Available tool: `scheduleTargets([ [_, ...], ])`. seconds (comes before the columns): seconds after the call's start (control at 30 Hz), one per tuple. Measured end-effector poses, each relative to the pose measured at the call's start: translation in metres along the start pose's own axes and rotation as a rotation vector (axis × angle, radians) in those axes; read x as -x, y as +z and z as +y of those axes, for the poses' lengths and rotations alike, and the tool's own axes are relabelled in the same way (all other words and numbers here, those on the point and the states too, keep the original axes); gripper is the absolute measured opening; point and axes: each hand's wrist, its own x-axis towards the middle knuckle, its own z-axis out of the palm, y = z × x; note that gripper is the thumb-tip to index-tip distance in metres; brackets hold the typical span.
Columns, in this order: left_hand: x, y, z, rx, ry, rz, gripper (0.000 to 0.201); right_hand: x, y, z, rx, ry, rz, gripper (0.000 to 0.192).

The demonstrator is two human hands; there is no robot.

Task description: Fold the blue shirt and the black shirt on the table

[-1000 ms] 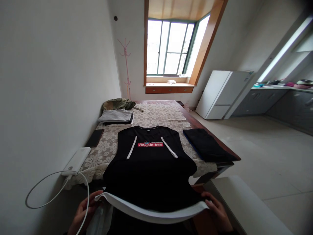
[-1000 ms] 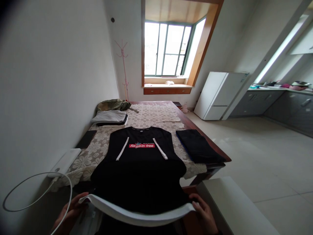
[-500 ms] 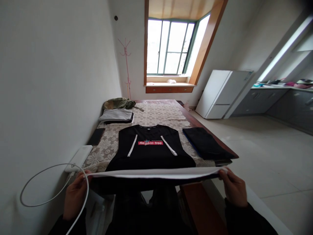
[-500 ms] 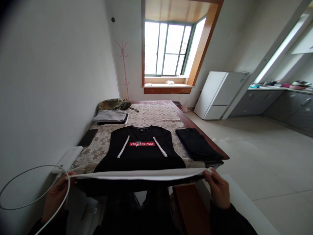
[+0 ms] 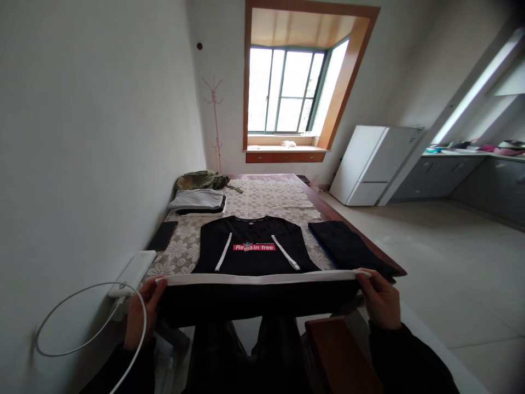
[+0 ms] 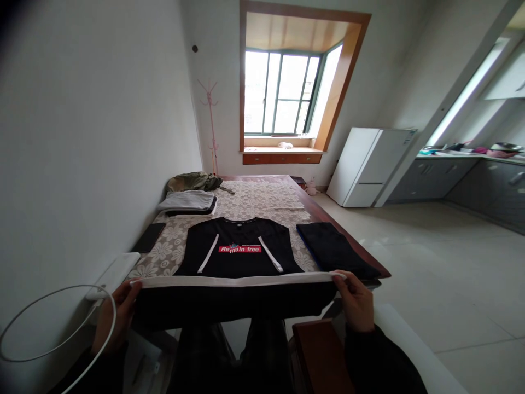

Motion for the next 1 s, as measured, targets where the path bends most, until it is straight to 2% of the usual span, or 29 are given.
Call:
scheduleTargets([
  [0.07,-0.028,0.013,0.006,0.054,0.002,-0.078,0.059,-0.025,0.007,-0.004,0.043,-0.035,-0.022,0.045],
  [0.13,-0.069,0.033,0.015,0.018,0.08,-0.106,0.056,-0.062,0.024,-0.012,0.069,-0.068,-0.025,0.046],
  [0.27,-0.157,0.088,0.024,-0.299,0.21,-0.08,0.042,-0.142,0.085,-0.023,0.107,-0.09,-0.061,0.043],
  [0.33,-0.187,0.114,0.018,-0.497,0.211,-0.111,0.033,-0.165,0.118,-0.021,0.266,-0.05,-0.149,0.035],
  [0.37,-0.197,0.124,0.013,-0.545,0.202,-0.131,0.029,-0.172,0.133,-0.017,0.367,-0.013,-0.234,0.031],
  [0.43,-0.209,0.139,0.0,-0.589,0.185,-0.168,0.021,-0.176,0.156,-0.005,0.495,0.038,-0.374,0.021],
  [0.5,-0.215,0.145,-0.011,-0.596,0.175,-0.188,0.019,-0.175,0.169,0.008,0.536,0.053,-0.433,0.013],
  [0.7,-0.241,0.142,-0.021,-0.603,0.191,-0.196,0.03,-0.2,0.181,0.036,0.559,0.053,-0.4,0.016],
  [0.8,-0.251,0.147,-0.023,-0.625,0.202,-0.2,0.029,-0.212,0.192,0.043,0.585,0.072,-0.398,0.017],
  [0.9,-0.255,0.154,-0.027,-0.653,0.201,-0.201,0.024,-0.214,0.203,0.048,0.599,0.081,-0.407,0.013],
  [1.0,-0.258,0.156,-0.029,-0.644,0.217,-0.176,0.029,-0.215,0.207,0.05,0.578,0.061,-0.38,0.021],
])
